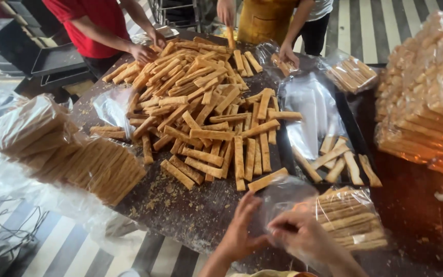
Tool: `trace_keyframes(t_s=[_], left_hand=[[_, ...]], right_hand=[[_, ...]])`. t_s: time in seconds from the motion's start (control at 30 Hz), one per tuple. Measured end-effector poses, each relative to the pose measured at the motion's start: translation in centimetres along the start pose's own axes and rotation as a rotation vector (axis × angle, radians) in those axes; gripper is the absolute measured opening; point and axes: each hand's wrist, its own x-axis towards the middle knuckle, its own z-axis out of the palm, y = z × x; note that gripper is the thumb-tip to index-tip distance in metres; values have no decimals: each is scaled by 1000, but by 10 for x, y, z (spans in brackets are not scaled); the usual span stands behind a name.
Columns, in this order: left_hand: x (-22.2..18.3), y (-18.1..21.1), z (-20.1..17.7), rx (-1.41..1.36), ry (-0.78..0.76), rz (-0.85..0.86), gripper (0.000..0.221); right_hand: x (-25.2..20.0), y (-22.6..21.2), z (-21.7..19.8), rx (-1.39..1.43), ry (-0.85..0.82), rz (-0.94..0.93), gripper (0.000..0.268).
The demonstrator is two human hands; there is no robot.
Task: The recorder is placing long pieces of bread into clear plastic bags in a bakery production area.
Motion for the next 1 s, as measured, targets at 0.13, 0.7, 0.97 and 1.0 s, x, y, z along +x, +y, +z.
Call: trace_keyframes(t_s=[0.13,0.7,0.97,1.0], left_hand=[[7,-43,17,184,-40,273,28],[-17,-14,-51,-246,-374,-95,23],[40,-125,-112,328,85,215,10],[30,-103,-119,238,-45,305,20]], right_hand=[[-22,-26,18,21,-69,50,33],[5,120,113,360,361,228,29],[56,-9,137,-687,877,-351,23],[61,-6,148,-714,841,-375,33]])
